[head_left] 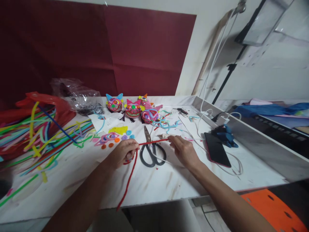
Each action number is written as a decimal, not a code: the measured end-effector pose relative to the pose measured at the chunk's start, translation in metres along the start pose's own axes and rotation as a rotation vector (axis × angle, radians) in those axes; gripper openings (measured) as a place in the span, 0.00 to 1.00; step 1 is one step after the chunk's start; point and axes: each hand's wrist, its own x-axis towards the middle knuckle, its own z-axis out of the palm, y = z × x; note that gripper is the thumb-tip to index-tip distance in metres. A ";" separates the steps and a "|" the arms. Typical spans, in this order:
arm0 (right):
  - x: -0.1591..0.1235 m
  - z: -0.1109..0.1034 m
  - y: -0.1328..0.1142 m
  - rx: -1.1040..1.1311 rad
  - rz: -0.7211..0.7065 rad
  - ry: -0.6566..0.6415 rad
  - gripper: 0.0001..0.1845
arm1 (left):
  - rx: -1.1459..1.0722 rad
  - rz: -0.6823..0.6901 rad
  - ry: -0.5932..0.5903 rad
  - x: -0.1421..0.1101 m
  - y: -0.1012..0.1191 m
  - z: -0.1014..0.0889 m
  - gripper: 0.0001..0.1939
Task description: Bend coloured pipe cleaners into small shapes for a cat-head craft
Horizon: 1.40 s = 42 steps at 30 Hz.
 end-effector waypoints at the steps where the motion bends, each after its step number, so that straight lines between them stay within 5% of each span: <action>1: 0.002 -0.001 -0.001 0.078 0.031 0.022 0.17 | 0.002 -0.003 -0.002 0.000 0.000 0.001 0.12; 6: 0.016 -0.010 -0.005 0.365 0.255 -0.011 0.12 | -0.038 -0.010 0.003 0.001 -0.003 0.002 0.12; 12: 0.015 -0.015 -0.039 0.132 0.135 0.252 0.12 | -0.157 0.007 0.016 0.003 -0.003 0.003 0.13; 17: 0.005 0.020 -0.081 0.776 0.365 -0.268 0.15 | -0.196 0.026 -0.041 0.003 -0.006 0.007 0.14; 19: 0.006 0.036 -0.087 0.915 0.427 -0.367 0.15 | -0.176 0.029 -0.066 0.003 -0.007 0.007 0.15; 22: 0.011 0.046 -0.084 1.073 0.491 -0.313 0.08 | -0.179 0.054 -0.070 0.003 -0.008 0.006 0.16; 28: 0.026 0.031 -0.082 1.486 0.723 -0.129 0.18 | -0.201 0.063 -0.069 0.002 -0.006 0.011 0.17; 33: 0.038 0.030 -0.087 1.445 0.721 -0.201 0.21 | -0.052 0.059 -0.089 0.002 -0.009 0.014 0.17; 42: 0.038 0.038 -0.075 1.403 0.634 -0.235 0.17 | 0.043 0.040 0.061 0.002 -0.008 0.012 0.14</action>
